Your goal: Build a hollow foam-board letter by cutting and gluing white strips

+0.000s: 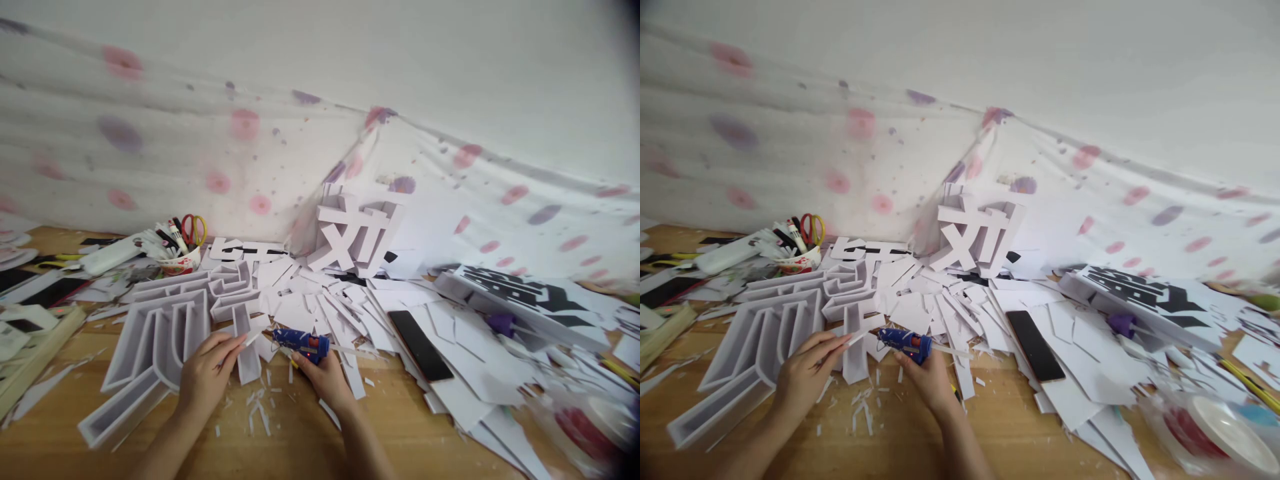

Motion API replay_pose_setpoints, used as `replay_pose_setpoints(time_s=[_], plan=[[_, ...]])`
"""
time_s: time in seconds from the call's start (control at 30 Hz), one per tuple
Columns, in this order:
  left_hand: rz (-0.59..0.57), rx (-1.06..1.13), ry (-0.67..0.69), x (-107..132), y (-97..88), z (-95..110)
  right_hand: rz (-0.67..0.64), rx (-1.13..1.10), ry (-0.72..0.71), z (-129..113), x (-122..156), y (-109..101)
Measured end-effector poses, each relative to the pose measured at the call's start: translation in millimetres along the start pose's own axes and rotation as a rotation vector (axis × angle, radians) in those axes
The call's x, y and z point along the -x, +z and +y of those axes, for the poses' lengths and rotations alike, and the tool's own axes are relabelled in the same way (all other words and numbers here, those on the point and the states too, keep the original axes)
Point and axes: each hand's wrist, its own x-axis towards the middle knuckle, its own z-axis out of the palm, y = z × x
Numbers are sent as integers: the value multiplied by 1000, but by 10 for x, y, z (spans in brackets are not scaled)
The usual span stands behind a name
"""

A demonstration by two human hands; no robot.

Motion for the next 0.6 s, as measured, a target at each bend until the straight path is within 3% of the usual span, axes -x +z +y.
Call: replay_pose_setpoints(time_s=[0.23,0.37,0.47,0.6], plan=[[-7,19,1,22,10,-30,21,3,39,-15,-16,-23],[-8,132,-116,6,11,-20,32,-9,54,-19,-16,-57],[-3,344,-371,-65,-14,14,33,-68,78,-31,6,-89],[-37,692,-893,-199,-90,74,35,-121,80,-62,49,-108]])
